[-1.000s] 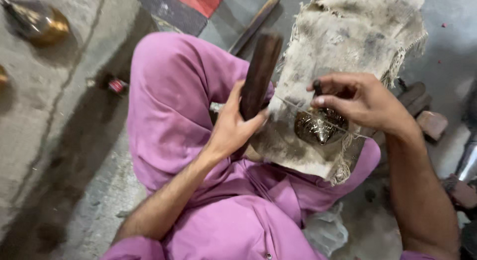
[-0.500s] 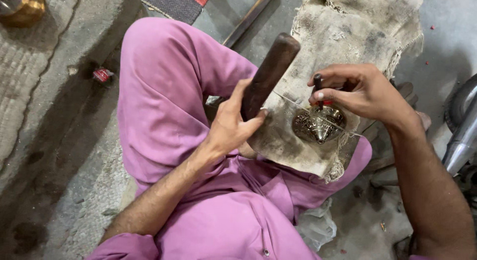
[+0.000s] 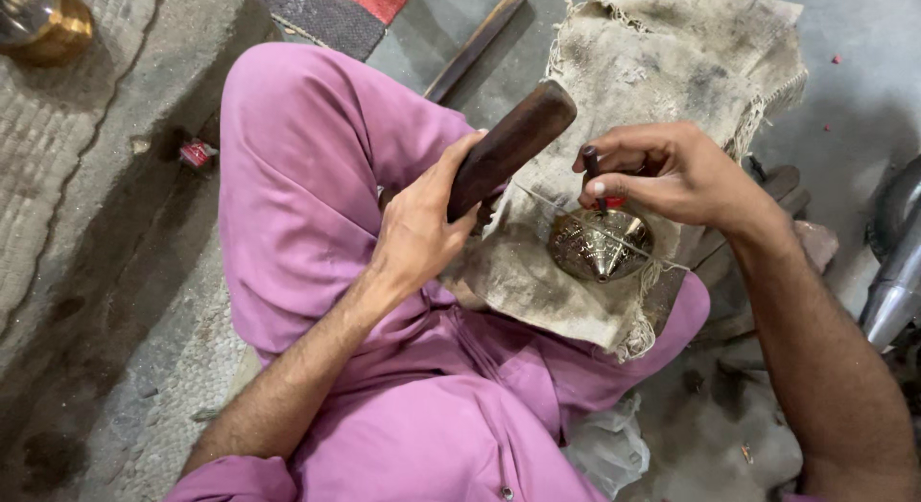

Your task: The person sits cross-legged and uses a wooden mallet and a metal chisel to engrave a decorative pattern onto a small brass cone-shaped object. The object rests on a cloth pad on the lap, and the person repeatedly taps the chisel to create fine lines on the surface.

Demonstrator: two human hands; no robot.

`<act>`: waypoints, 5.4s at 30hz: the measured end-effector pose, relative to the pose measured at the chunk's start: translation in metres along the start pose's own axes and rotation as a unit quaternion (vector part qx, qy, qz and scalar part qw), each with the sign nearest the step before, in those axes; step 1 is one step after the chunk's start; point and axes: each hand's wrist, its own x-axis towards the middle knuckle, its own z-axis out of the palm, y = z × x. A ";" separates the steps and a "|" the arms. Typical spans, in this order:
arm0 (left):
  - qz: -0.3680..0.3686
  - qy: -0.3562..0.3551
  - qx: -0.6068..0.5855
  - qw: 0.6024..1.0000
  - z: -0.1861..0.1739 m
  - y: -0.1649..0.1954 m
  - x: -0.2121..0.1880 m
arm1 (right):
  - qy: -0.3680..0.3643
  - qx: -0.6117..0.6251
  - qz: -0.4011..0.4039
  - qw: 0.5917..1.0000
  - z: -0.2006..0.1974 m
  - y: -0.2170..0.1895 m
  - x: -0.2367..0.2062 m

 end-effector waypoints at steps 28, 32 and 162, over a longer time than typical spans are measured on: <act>0.012 -0.049 0.134 0.990 -0.019 0.016 0.013 | -0.024 0.025 -0.069 0.997 -0.001 0.011 0.006; 0.010 -0.047 0.144 0.988 -0.019 0.015 0.013 | -0.018 0.031 -0.054 0.998 0.000 0.011 0.005; 0.218 -0.166 0.302 0.913 -0.070 0.068 0.082 | 0.272 0.191 -0.227 0.915 0.081 0.042 -0.022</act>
